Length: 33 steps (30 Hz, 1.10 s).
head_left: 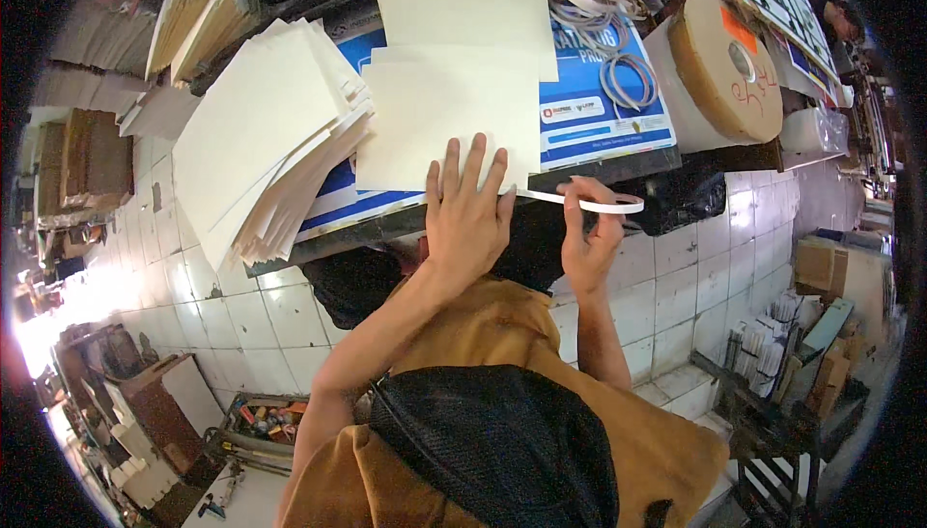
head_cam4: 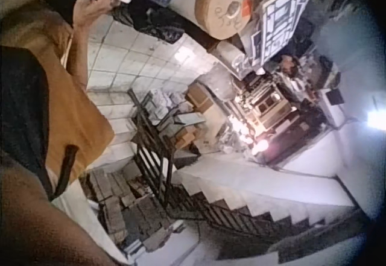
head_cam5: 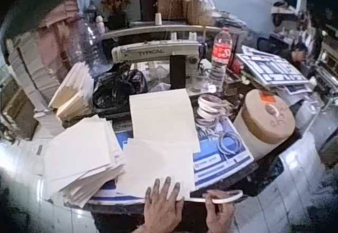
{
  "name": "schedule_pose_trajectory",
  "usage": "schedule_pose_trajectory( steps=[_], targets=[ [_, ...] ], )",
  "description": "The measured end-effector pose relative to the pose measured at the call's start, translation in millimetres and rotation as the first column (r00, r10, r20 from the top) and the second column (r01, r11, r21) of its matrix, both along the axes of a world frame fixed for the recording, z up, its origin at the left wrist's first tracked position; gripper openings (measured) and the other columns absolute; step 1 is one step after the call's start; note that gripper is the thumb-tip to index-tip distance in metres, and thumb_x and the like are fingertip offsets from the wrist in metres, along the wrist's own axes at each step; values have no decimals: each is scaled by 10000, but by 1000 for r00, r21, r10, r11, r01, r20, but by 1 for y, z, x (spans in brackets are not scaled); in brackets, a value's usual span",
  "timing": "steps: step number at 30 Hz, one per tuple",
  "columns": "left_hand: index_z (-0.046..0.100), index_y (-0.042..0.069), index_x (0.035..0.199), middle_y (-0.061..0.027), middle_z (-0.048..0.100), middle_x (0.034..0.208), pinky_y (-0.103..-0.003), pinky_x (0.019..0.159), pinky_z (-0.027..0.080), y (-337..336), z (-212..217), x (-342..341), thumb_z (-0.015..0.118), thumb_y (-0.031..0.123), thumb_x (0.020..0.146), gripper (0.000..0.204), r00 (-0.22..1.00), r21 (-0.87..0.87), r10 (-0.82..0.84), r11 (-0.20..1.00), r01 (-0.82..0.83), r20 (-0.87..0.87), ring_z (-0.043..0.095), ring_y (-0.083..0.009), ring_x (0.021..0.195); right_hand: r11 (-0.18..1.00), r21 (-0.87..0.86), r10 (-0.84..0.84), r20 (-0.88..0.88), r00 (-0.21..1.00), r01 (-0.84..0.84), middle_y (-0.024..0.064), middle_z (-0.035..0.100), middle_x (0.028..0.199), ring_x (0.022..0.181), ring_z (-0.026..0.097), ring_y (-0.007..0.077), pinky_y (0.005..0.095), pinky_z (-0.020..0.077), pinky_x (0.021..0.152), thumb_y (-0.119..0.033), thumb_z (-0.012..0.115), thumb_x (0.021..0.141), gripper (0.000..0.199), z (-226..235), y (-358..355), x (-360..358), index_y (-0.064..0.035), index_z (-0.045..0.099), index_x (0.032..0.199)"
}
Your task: The person applies adhesive tape strips along the edges of paper sheets by hand, smooths the tape down, and turns the sheets over.
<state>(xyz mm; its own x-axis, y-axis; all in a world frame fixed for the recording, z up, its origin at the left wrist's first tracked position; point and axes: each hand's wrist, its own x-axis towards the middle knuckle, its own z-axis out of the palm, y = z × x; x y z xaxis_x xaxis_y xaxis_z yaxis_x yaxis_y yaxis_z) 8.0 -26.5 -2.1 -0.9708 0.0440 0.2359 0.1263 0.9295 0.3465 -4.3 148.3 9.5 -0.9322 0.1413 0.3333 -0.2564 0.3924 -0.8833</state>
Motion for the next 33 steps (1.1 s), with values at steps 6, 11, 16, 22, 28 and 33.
schedule_pose_trajectory(
  steps=[6, 11, 16, 22, 28, 33],
  targets=[
    [553, 115, 1448, -159, 398, 1596, -608, 1215, 190, 9, 9, -4, 626, 365, 978, 538, 999, 31, 37, 999, -38, 36, 264, -410, 1518, 980, 185, 65, 40, 997, -71, 109, 699, 982, 896, 651, 171, 311, 505, 784, -18, 668, 965, 174, -2, 4, -1, -1, 672, 1138],
    [544, 116, 1461, -161, 385, 1607, -635, 1211, 179, 10, 8, -5, 622, 398, 973, 569, 997, 8, 47, 999, -47, 64, 265, -408, 1523, 864, 482, 293, -242, 925, -147, 125, 700, 967, 951, 688, 313, 474, 506, 888, -15, 679, 896, 191, 23, -3, 18, -49, 712, 1080],
    [508, 155, 1495, -153, 389, 1608, -641, 1152, 280, 0, 11, 6, 651, 591, 905, 747, 991, -6, -66, 998, 67, 116, 333, -419, 1483, 1000, -8, 14, -310, 951, -18, 176, 674, 1087, 1031, 659, 285, 478, 511, 982, -45, 593, 1019, 94, 42, 21, 19, 31, 631, 1058],
    [726, 51, 1059, -121, 755, 1047, -397, 799, 584, -33, 93, -28, 657, 36, 912, 163, 977, 608, -118, 768, 202, -175, 725, -316, 919, 963, -146, -250, -182, 951, 225, 142, 645, 1137, 1059, 641, 214, 361, 506, 989, -68, 612, 1030, 146, 25, 52, 7, 35, 622, 1133],
    [699, 8, 1300, -286, 596, 1402, -443, 1111, 466, -119, 188, 17, 577, -111, 859, 472, 673, 566, 273, 782, 261, -687, 560, -389, 1351, 961, -195, -210, -44, 977, 198, 95, 668, 1086, 1011, 614, 162, 305, 475, 952, -8, 614, 991, 139, 20, 40, 19, 16, 660, 1120],
    [682, 66, 1320, -190, 603, 1423, -469, 1161, 399, -162, 151, 13, 548, 8, 951, 397, 914, 49, 402, 913, -404, 58, 502, -398, 1389, 974, -226, 5, 140, 990, 27, 70, 720, 1031, 948, 661, 167, 311, 527, 869, -50, 707, 947, 163, 21, 0, 19, 8, 717, 1099]
  ],
)
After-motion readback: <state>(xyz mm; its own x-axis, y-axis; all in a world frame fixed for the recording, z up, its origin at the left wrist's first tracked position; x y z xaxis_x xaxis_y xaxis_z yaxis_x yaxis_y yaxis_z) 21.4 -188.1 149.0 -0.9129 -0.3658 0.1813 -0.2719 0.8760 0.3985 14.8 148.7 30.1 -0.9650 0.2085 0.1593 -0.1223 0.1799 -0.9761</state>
